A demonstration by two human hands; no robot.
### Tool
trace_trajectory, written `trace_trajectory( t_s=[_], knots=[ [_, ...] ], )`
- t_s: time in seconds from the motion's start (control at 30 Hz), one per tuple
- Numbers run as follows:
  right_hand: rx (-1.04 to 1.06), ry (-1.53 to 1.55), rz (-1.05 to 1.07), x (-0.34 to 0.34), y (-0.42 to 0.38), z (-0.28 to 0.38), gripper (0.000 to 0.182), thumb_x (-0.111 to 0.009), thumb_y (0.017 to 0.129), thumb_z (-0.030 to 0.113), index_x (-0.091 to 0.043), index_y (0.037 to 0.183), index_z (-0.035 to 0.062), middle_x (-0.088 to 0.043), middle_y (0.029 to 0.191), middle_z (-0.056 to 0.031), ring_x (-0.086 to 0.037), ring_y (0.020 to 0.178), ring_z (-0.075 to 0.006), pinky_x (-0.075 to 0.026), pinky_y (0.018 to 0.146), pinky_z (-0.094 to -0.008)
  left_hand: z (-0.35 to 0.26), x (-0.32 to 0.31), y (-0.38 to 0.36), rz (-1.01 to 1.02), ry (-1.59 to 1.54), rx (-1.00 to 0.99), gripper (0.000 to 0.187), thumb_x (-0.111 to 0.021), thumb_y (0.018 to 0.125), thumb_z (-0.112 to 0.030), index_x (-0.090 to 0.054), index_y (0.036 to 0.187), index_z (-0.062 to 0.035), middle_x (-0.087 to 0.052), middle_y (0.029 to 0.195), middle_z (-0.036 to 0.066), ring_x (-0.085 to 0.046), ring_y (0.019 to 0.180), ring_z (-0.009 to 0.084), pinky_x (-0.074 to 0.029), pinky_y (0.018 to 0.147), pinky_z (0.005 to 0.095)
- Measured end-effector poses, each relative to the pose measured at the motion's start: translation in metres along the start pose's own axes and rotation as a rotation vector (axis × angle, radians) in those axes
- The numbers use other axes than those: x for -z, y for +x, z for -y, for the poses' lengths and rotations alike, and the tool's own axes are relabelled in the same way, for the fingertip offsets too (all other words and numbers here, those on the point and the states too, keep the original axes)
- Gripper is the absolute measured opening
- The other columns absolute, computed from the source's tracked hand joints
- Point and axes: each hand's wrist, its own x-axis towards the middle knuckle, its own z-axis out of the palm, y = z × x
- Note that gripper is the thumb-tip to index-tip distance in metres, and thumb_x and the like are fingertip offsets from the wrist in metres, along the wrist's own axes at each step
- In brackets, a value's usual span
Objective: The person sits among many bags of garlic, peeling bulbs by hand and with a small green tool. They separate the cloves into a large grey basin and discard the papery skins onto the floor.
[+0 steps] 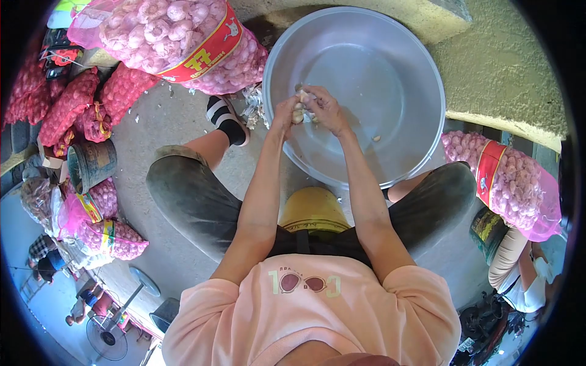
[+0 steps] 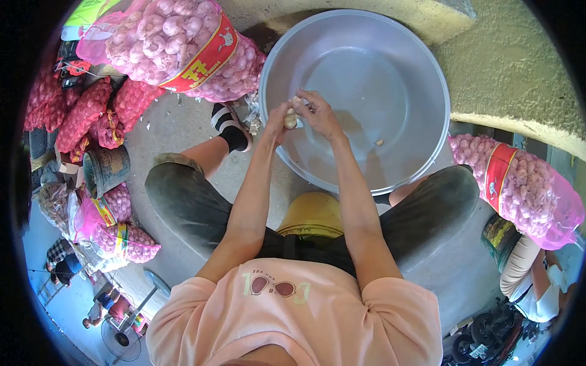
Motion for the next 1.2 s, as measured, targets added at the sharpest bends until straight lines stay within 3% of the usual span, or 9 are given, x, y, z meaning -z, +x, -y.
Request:
trace_trajectory(
  t_s=[0.13, 0.23, 0.4, 0.47, 0.6, 0.7, 0.8, 0.9, 1.2],
  knots=[
    [0.245, -0.347, 0.163, 0.014, 0.010, -0.010, 0.027, -0.056, 0.094, 0.020, -0.061, 0.111, -0.0004, -0.062, 0.078, -0.0015, -0.057, 0.075, -0.0101, -0.048, 0.065, -0.0225, -0.005, 0.005, 0.002, -0.011, -0.032, 0.050, 0.025, -0.057, 0.086, -0.032, -0.061, 0.095, -0.0084, -0.058, 0.080, 0.000, -0.057, 0.065, 0.0114, -0.046, 0.055, 0.0266],
    [-0.040, -0.236, 0.139, 0.014, 0.014, -0.015, 0.027, -0.053, 0.095, 0.019, -0.058, 0.115, 0.0016, -0.063, 0.080, -0.0035, -0.058, 0.071, -0.0106, -0.048, 0.067, -0.0240, -0.006, 0.013, 0.005, 0.022, -0.010, 0.016, 0.028, -0.059, 0.085, -0.030, -0.060, 0.098, -0.0052, -0.059, 0.083, 0.002, -0.058, 0.068, 0.0124, -0.048, 0.057, 0.0284],
    [-0.236, -0.121, 0.064, -0.014, 0.025, -0.020, 0.023, -0.046, 0.097, 0.020, -0.056, 0.108, 0.0021, -0.064, 0.081, -0.0065, -0.059, 0.064, -0.0110, -0.049, 0.064, -0.0258, -0.018, 0.090, 0.020, -0.422, -0.204, -0.245, 0.030, -0.064, 0.080, -0.026, -0.060, 0.095, -0.0002, -0.061, 0.080, 0.004, -0.058, 0.067, 0.0134, -0.047, 0.058, 0.0285],
    [-0.195, -0.183, 0.048, -0.017, 0.032, -0.041, 0.023, -0.044, 0.098, 0.020, -0.055, 0.107, 0.0018, -0.064, 0.082, -0.0074, -0.059, 0.066, -0.0114, -0.049, 0.062, -0.0256, 0.005, 0.126, 0.040, -0.609, -0.091, -0.639, 0.033, -0.067, 0.078, -0.025, -0.063, 0.093, 0.0044, -0.063, 0.079, 0.007, -0.058, 0.069, 0.0140, -0.047, 0.062, 0.0275],
    [-0.181, -0.054, 0.073, -0.025, 0.028, -0.036, 0.028, -0.040, 0.099, 0.019, -0.051, 0.114, -0.0017, -0.061, 0.090, -0.0087, -0.057, 0.073, -0.0109, -0.048, 0.061, -0.0252, -0.014, 0.110, 0.010, -0.656, 0.379, -0.293, 0.035, -0.070, 0.077, -0.026, -0.067, 0.091, 0.0061, -0.065, 0.078, 0.009, -0.059, 0.073, 0.0137, -0.045, 0.068, 0.0263],
    [-0.178, -0.062, 0.102, -0.029, 0.024, -0.028, 0.027, -0.041, 0.098, 0.017, -0.048, 0.117, -0.0013, -0.061, 0.093, -0.0093, -0.057, 0.075, -0.0119, -0.048, 0.064, -0.0262, -0.028, 0.063, -0.001, -0.493, 0.453, -0.480, 0.033, -0.070, 0.078, -0.028, -0.070, 0.085, 0.0044, -0.066, 0.080, 0.009, -0.059, 0.074, 0.0126, -0.044, 0.071, 0.0261],
    [-0.140, -0.096, 0.084, -0.027, 0.022, -0.035, 0.025, -0.043, 0.097, 0.017, -0.047, 0.116, -0.0001, -0.059, 0.091, -0.0079, -0.056, 0.074, -0.0123, -0.048, 0.066, -0.0267, -0.043, 0.034, -0.007, -0.033, 0.428, -0.358, 0.032, -0.066, 0.084, -0.020, -0.066, 0.106, 0.0021, -0.063, 0.087, 0.003, -0.056, 0.073, 0.0086, -0.043, 0.066, 0.0209],
    [-0.001, -0.268, 0.093, -0.021, 0.022, -0.039, 0.022, -0.043, 0.096, 0.017, -0.047, 0.110, 0.0001, -0.057, 0.087, -0.0075, -0.055, 0.073, -0.0130, -0.046, 0.067, -0.0272, -0.042, 0.030, 0.001, 0.107, 0.334, -0.254, 0.037, -0.065, 0.085, -0.020, -0.062, 0.114, 0.0018, -0.064, 0.094, 0.005, -0.059, 0.081, 0.0103, -0.045, 0.074, 0.0223],
    [0.092, -0.427, 0.033, -0.021, 0.017, -0.037, 0.022, -0.047, 0.092, 0.015, -0.045, 0.108, 0.0000, -0.053, 0.085, -0.0134, -0.054, 0.076, -0.0210, -0.046, 0.069, -0.0347, -0.022, 0.021, 0.003, 0.006, 0.352, -0.357, 0.035, -0.067, 0.084, -0.021, -0.062, 0.114, -0.0008, -0.061, 0.084, 0.001, -0.056, 0.077, 0.0086, -0.043, 0.066, 0.0219]
  ],
)
